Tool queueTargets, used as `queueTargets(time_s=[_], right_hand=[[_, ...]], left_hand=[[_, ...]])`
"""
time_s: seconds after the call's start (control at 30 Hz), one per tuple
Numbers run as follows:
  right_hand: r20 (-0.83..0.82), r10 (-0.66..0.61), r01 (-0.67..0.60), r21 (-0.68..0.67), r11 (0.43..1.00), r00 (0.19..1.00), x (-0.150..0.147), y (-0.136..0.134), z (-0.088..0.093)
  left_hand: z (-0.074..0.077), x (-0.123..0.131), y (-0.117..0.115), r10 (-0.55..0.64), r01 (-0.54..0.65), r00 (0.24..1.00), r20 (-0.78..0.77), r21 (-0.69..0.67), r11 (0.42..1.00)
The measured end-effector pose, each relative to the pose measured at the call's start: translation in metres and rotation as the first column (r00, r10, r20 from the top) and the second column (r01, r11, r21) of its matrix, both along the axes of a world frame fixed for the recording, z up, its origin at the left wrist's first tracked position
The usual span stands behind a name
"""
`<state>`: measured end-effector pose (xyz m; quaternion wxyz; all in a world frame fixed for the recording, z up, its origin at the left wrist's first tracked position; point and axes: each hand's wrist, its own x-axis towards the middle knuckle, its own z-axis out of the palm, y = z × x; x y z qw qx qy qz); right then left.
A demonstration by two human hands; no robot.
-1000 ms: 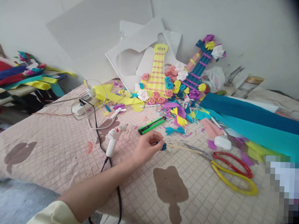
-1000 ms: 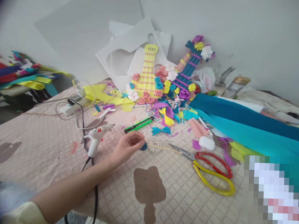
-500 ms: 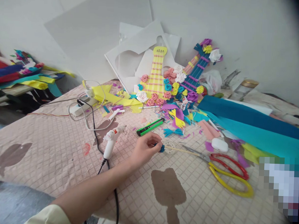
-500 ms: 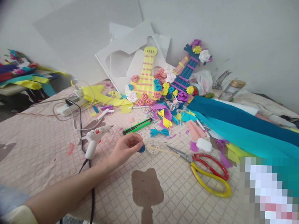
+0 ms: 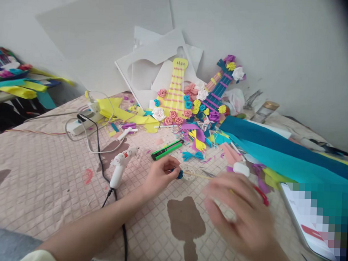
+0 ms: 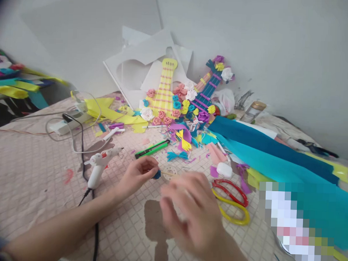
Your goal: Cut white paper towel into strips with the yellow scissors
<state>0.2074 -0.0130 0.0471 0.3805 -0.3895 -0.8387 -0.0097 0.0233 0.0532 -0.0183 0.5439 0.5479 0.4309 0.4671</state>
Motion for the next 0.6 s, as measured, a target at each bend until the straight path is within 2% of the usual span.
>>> queueTargets(time_s=[0.07, 0.13, 0.2, 0.33, 0.6], right_hand=[[0.053, -0.027, 0.035, -0.151, 0.988, 0.998, -0.006, 0.027, -0.012], [0.129, -0.001, 0.046, -0.341, 0.939, 0.992, -0.008, 0.048, -0.027], [0.124, 0.065, 0.003, -0.481, 0.876, 0.990, -0.007, 0.060, -0.039], [0.032, 0.054, -0.027, -0.567, 0.823, 0.998, -0.005, 0.065, -0.049], [-0.020, 0.047, -0.047, -0.727, 0.685, 0.999, 0.001, 0.065, -0.046]], left_hand=[[0.000, -0.001, 0.000, 0.015, -0.015, 1.000, 0.001, 0.003, 1.000], [0.002, -0.001, 0.001, 0.024, -0.024, 1.000, 0.002, 0.007, 1.000], [0.004, -0.002, 0.001, 0.028, -0.028, 1.000, -0.003, 0.000, 1.000], [0.008, -0.002, 0.000, 0.033, -0.033, 0.999, -0.001, -0.030, 0.999], [0.005, 0.001, 0.003, 0.018, -0.010, 0.998, 0.057, -0.137, 0.990]])
